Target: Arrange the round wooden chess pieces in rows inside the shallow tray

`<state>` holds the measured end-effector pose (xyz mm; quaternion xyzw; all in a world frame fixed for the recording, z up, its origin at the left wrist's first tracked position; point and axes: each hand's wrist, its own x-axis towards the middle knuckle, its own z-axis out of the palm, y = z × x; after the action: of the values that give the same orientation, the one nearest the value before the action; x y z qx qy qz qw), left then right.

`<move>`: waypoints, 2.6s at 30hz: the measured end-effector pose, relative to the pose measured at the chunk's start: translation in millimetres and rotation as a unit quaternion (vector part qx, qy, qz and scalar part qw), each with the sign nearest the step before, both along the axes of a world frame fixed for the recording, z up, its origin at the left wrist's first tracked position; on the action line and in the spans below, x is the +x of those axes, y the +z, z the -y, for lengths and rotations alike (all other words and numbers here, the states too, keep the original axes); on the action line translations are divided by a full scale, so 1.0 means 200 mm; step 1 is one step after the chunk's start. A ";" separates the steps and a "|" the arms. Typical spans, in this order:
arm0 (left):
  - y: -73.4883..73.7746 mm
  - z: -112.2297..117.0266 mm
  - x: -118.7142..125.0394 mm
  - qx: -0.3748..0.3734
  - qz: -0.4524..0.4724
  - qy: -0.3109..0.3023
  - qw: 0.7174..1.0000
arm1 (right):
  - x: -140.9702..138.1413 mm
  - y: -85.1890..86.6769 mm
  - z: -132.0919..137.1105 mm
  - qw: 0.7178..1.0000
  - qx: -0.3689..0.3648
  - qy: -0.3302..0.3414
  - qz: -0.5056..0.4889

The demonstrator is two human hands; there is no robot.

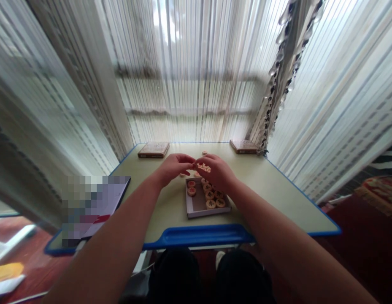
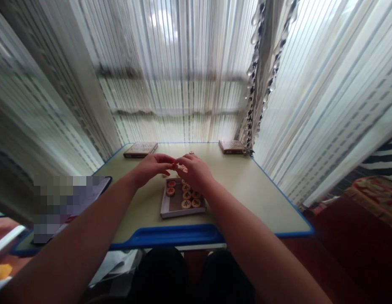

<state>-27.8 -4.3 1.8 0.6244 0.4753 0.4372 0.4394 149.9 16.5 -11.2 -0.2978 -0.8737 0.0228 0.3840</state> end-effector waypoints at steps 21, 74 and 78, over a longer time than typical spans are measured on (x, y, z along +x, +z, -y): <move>-0.06 -0.08 -0.06 0.127 0.032 0.256 0.958 | -0.03 0.03 0.08 0.988 -0.041 0.023 0.147; -0.16 -0.07 -0.09 0.087 -0.316 0.175 0.928 | 0.14 -0.05 -0.19 0.951 -0.197 -0.207 0.121; -0.16 -0.08 -0.09 0.086 -0.310 0.180 0.930 | 0.16 -0.05 -0.21 0.953 -0.181 -0.225 0.090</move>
<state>-45.9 11.9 -31.2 0.6684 0.6526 0.3329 0.1286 181.7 57.9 -21.3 -0.5522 -0.7960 0.0666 0.2389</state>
